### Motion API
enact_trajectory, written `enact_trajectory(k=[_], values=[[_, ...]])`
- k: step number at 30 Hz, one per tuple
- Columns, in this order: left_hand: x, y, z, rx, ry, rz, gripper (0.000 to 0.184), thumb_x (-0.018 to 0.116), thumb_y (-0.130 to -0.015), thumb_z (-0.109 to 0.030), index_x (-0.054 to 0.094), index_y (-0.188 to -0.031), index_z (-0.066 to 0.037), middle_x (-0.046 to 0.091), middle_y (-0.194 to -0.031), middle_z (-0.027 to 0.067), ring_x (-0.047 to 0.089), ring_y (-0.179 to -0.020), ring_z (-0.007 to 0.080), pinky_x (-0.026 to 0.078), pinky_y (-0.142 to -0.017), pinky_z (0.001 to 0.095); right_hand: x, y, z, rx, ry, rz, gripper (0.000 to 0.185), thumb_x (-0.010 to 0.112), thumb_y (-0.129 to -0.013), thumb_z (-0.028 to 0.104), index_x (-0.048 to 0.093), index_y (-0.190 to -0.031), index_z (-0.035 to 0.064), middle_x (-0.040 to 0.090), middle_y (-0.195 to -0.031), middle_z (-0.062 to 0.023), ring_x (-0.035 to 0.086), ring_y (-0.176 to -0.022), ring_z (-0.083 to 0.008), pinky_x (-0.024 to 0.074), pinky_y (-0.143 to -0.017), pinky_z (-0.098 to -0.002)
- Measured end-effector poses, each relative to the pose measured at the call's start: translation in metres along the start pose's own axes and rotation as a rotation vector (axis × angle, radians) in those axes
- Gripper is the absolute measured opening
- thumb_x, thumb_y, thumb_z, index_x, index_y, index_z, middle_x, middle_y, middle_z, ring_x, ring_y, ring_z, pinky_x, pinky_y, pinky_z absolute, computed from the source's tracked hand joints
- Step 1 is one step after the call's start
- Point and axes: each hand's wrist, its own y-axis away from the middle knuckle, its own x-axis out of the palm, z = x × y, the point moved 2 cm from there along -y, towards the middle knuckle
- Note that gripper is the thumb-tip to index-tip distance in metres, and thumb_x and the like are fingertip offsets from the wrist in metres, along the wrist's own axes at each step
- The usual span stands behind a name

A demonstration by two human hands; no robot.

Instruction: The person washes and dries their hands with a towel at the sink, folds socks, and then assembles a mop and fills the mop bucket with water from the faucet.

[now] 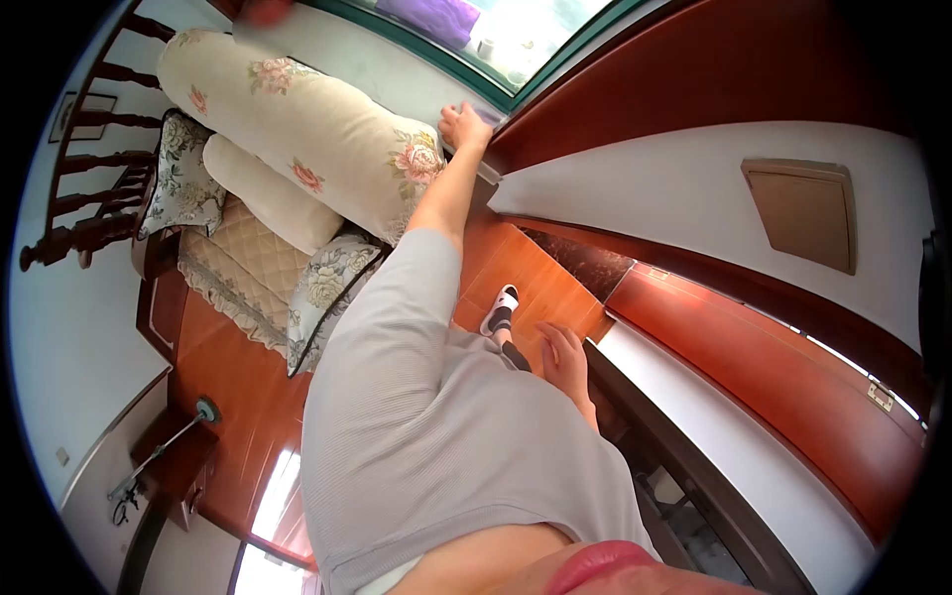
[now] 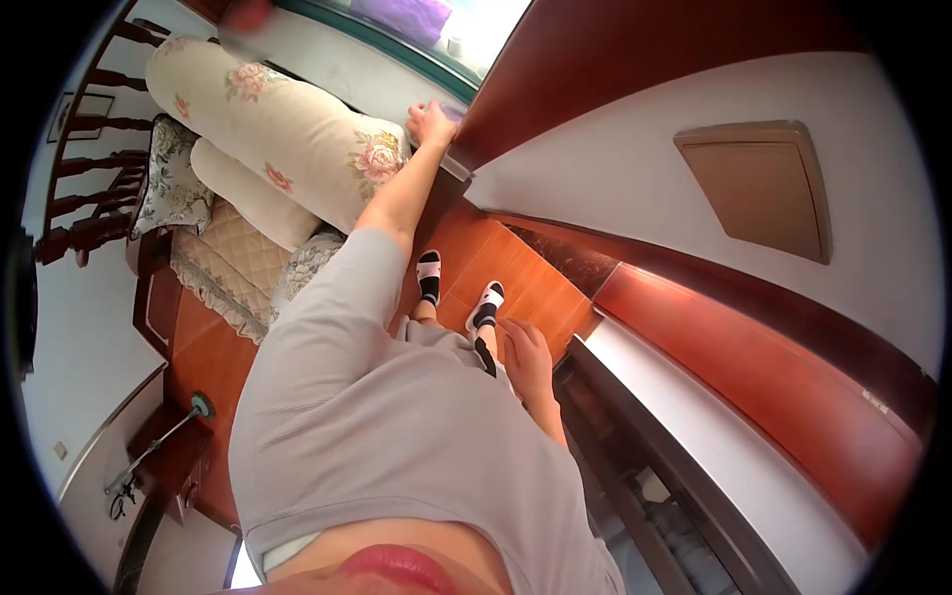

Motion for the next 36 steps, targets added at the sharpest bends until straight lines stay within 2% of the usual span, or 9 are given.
enact_trajectory(k=[5, 7, 13, 18, 22, 24, 27, 34, 36], values=[[0.009, -0.024, 0.044, 0.241, -0.17, 0.037, 0.059, 0.064, -0.075, -0.019, 0.05, -0.133, -0.014, 0.037, -0.136, 0.024, 0.037, -0.123, 0.0418, 0.03, -0.106, 0.0472, 0.011, -0.005, -0.005, -0.142, 0.01, 0.026, 0.018, 0.058, -0.088, 0.004, 0.066, -0.105, 0.0053, 0.065, -0.099, -0.0141, 0.062, -0.091, -0.0325, 0.0493, -0.08, -0.038], [0.01, -0.017, 0.039, 0.232, -0.041, -0.139, 0.062, 0.063, -0.074, -0.018, 0.049, -0.134, -0.013, 0.037, -0.136, 0.0265, 0.039, -0.124, 0.042, 0.029, -0.108, 0.046, 0.014, -0.007, -0.003, -0.16, 0.0, 0.037, 0.018, 0.058, -0.088, 0.005, 0.066, -0.105, 0.0062, 0.065, -0.099, -0.0138, 0.062, -0.09, -0.0327, 0.0499, -0.078, -0.0377], [0.001, 0.01, 0.008, -0.027, 0.816, -0.001, 0.063, 0.057, -0.074, -0.01, 0.046, -0.135, -0.003, 0.035, -0.139, 0.0253, 0.036, -0.131, 0.0371, 0.029, -0.11, 0.0426, 0.001, -0.011, 0.014, -0.242, 0.022, 0.085, 0.021, 0.057, -0.089, 0.008, 0.064, -0.108, 0.0072, 0.065, -0.104, -0.0121, 0.061, -0.098, -0.0313, 0.0491, -0.083, -0.038], [-0.099, 0.185, 0.022, 0.72, 0.678, -0.326, 0.052, 0.057, -0.078, 0.0, 0.048, -0.13, 0.0, 0.043, -0.129, 0.0209, 0.043, -0.121, 0.0357, 0.033, -0.105, 0.0428, -0.001, -0.03, 0.028, -0.465, 0.003, 0.036, 0.021, 0.059, -0.088, 0.005, 0.065, -0.108, 0.0034, 0.065, -0.104, -0.0124, 0.061, -0.097, -0.031, 0.0488, -0.084, -0.0373], [-0.13, 0.301, 0.089, 0.931, 0.461, 0.018, 0.036, 0.056, -0.082, 0.0, 0.058, -0.117, -0.005, 0.043, -0.124, 0.0183, 0.044, -0.115, 0.0349, 0.038, -0.1, 0.0392, 0.009, -0.04, 0.04, -0.732, 0.031, 0.068, 0.019, 0.059, -0.088, 0.008, 0.065, -0.106, 0.0058, 0.065, -0.104, -0.0101, 0.06, -0.098, -0.0303, 0.0482, -0.086, -0.0386], [-0.137, 0.339, 0.128, 0.805, 0.556, 0.25, 0.025, 0.052, -0.088, -0.005, 0.059, -0.112, -0.003, 0.052, -0.114, 0.0176, 0.049, -0.111, 0.0319, 0.041, -0.097, 0.0372, 0.02, -0.037, 0.04, -0.844, 0.038, 0.139, 0.018, 0.059, -0.089, 0.011, 0.065, -0.105, 0.0068, 0.065, -0.104, -0.0094, 0.06, -0.098, -0.03, 0.0483, -0.086, -0.0386], [-0.104, 0.355, 0.221, 0.647, 0.125, 0.538, 0.027, 0.053, -0.086, -0.007, 0.06, -0.112, -0.002, 0.057, -0.107, 0.0171, 0.054, -0.106, 0.0314, 0.044, -0.092, 0.0372, 0.036, -0.011, 0.046, -0.994, 0.237, 0.479, 0.019, 0.057, -0.091, 0.019, 0.065, -0.105, 0.0085, 0.065, -0.105, -0.008, 0.06, -0.1, -0.0282, 0.0486, -0.086, -0.0379], [-0.123, 0.498, 0.225, 0.389, 0.574, 0.477, 0.036, 0.057, -0.082, 0.002, 0.057, -0.118, -0.001, 0.062, -0.112, 0.0093, 0.058, -0.102, 0.0142, 0.047, -0.086, 0.0283, 0.056, 0.097, 0.001, -0.96, 0.334, 0.913, 0.025, 0.053, -0.088, 0.017, 0.067, -0.109, 0.0171, 0.065, -0.102, -0.01, 0.062, -0.098, -0.0295, 0.0492, -0.084, -0.0398], [-0.093, 0.531, 0.232, 0.373, 0.693, 0.38, 0.037, 0.054, -0.081, 0.006, 0.057, -0.117, -0.002, 0.062, -0.112, 0.0091, 0.058, -0.104, 0.0176, 0.046, -0.09, 0.0293, 0.074, 0.12, -0.038, -1.08, 0.318, 0.948, 0.025, 0.053, -0.086, 0.012, 0.065, -0.107, 0.0107, 0.064, -0.106, -0.0107, 0.06, -0.103, -0.0302, 0.0481, -0.088, -0.0391]])
